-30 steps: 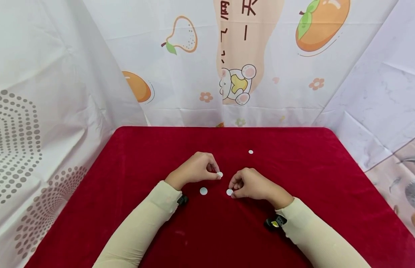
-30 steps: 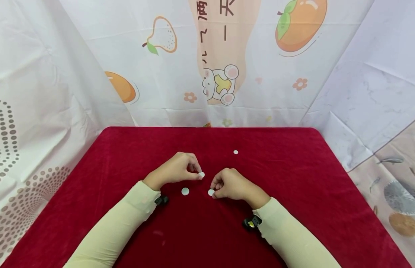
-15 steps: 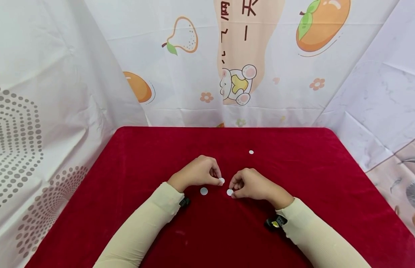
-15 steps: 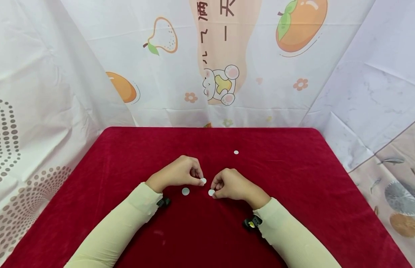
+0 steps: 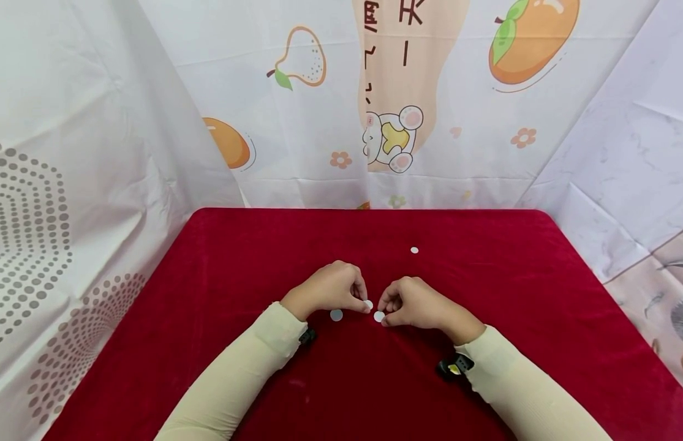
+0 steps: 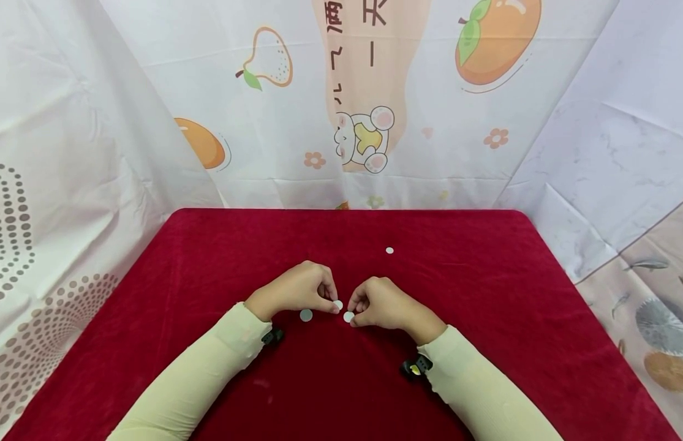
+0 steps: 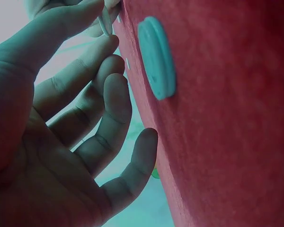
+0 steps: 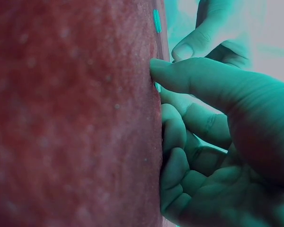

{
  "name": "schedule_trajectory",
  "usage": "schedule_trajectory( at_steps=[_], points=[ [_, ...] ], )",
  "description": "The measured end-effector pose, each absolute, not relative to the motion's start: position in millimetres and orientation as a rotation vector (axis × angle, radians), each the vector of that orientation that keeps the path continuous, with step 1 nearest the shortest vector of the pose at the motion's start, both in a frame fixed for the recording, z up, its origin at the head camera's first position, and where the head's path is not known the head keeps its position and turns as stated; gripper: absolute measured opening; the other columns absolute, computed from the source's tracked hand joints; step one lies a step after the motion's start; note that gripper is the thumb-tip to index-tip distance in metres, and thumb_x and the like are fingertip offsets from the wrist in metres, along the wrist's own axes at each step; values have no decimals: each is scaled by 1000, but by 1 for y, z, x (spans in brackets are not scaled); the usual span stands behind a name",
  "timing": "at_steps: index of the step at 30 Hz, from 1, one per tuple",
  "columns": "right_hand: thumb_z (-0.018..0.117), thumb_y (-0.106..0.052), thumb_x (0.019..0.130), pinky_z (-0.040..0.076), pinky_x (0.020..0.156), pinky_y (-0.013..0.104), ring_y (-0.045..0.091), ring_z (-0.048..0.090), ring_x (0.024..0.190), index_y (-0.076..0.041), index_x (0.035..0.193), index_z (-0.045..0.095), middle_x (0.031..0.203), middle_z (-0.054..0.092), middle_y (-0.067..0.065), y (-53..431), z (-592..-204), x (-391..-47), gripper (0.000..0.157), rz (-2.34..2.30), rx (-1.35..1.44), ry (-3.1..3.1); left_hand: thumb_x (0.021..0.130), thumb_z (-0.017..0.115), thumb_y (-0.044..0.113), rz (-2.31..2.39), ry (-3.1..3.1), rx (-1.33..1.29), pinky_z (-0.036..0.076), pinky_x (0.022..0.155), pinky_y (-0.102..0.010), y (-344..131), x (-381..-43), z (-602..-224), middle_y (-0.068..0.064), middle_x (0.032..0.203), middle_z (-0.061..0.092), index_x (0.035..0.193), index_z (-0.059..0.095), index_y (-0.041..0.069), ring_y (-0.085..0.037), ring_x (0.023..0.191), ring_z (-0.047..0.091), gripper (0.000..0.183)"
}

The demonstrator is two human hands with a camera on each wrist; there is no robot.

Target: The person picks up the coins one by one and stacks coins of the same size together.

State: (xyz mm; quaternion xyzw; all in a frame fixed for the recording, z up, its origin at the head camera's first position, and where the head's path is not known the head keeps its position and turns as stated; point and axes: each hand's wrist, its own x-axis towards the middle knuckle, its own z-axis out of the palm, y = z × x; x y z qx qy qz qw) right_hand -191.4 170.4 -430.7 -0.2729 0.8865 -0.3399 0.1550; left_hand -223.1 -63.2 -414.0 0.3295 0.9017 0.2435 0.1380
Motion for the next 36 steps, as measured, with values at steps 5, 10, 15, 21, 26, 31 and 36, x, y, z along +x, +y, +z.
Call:
schedule_trajectory(
  at_steps=[5,10,15,21,26,31,36],
  points=[
    [88,-13,79,55,68,24,8,63,74,-18,88,78,78,70,-12,170,-431,-191,14,-973,-788,2541,81,89,34,676,2613,950,54,65,-23,-61,-221,-413,17,82,66,75,77,31,-2,72,62,14],
    [87,-12,79,55,68,23,8,63,73,-18,88,78,78,70,-12,170,-430,-191,14,-974,-787,2545,82,89,35,642,2617,949,54,66,-23,-60,-221,-414,18,82,66,76,78,32,-1,73,62,13],
    [87,-12,79,54,68,23,8,63,73,-19,88,78,77,69,-12,170,-431,-192,14,-974,-793,2546,82,89,35,610,2625,942,53,65,-23,-59,-220,-413,16,84,67,76,78,32,-2,73,61,13],
    [88,-13,79,55,67,23,7,63,73,-19,88,79,76,69,-13,170,-431,-192,14,-979,-799,2548,82,89,35,582,2634,937,53,65,-23,-57,-218,-413,17,85,67,75,77,33,-1,74,61,14],
    [89,-14,79,55,67,23,7,63,73,-18,88,79,77,70,-13,170,-431,-192,14,-987,-804,2540,82,89,36,561,2630,945,53,64,-23,-56,-217,-414,20,80,66,75,76,33,-1,71,61,15],
    [90,-15,79,55,66,24,8,63,72,-18,88,79,76,69,-12,170,-432,-193,14,-995,-796,2533,82,89,36,519,2630,984,52,63,-23,-53,-215,-414,21,74,66,75,76,32,0,69,61,15],
    [91,-17,78,54,66,23,8,62,72,-18,87,79,75,69,-12,171,-432,-192,15,-995,-789,2539,82,89,36,480,2635,1011,52,64,-23,-51,-214,-414,21,77,66,75,76,33,1,71,60,15]
  ],
)
